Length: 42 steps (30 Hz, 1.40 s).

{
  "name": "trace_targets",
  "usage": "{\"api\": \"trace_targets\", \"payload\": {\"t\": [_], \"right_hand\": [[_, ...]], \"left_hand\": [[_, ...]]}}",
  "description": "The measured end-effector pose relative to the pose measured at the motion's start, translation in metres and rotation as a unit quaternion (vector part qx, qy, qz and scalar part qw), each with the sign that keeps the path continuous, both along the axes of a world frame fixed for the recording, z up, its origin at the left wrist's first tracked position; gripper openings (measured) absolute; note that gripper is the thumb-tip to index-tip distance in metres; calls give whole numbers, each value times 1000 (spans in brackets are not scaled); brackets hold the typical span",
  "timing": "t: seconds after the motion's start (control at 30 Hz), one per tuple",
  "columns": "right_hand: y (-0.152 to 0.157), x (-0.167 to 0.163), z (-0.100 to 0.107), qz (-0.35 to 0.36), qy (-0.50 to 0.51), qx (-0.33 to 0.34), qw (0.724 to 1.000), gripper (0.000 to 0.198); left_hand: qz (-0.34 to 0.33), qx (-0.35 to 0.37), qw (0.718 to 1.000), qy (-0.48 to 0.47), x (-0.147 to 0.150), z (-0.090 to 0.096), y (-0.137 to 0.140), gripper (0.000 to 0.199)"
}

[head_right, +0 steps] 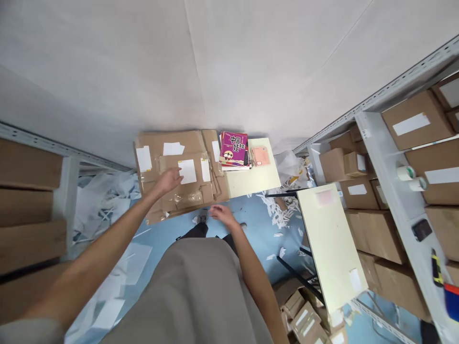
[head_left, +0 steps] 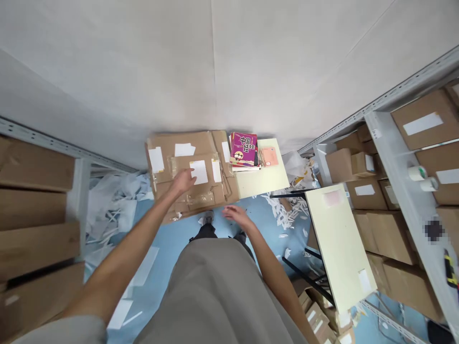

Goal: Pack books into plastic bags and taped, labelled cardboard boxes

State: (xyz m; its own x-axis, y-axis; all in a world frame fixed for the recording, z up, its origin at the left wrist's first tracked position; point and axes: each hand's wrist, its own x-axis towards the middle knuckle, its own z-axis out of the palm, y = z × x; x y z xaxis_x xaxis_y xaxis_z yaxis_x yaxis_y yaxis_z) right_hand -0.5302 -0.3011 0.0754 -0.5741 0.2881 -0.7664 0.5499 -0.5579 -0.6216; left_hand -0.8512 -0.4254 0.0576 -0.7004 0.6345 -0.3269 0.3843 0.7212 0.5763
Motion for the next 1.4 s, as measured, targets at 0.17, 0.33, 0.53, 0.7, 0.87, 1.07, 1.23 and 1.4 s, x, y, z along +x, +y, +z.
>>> {"api": "trace_targets", "payload": {"t": [0.17, 0.33, 0.53, 0.7, 0.87, 1.07, 1.23, 1.4], "right_hand": [[-42, -29, -17, -107, -38, -93, 989, 28], [-73, -41, -31, -146, -77, -112, 980, 26], [-90, -46, -36, -189, -80, -120, 971, 31], [-88, -27, -29, -226, -89, -120, 963, 27], [-60, 17, -11, -275, -63, -67, 957, 23], [15, 94, 13, -350, -14, 43, 936, 35], [73, 183, 35, -425, 33, 129, 895, 44], [111, 287, 56, -474, 70, 192, 856, 45]], "left_hand": [[-113, -75, 990, 41, -68, -14, 35, 66], [-148, -135, 979, 43, -87, -20, 56, 67], [-79, -98, 992, 3, -91, -16, 50, 50], [-170, 25, 972, -160, -94, 9, 42, 35], [-245, 117, 935, -227, -68, 55, 61, 51], [-286, 177, 920, -202, 12, 86, 127, 57], [-287, 188, 910, -234, 100, 100, 195, 68], [-321, 171, 891, -271, 194, 111, 271, 77]]}}
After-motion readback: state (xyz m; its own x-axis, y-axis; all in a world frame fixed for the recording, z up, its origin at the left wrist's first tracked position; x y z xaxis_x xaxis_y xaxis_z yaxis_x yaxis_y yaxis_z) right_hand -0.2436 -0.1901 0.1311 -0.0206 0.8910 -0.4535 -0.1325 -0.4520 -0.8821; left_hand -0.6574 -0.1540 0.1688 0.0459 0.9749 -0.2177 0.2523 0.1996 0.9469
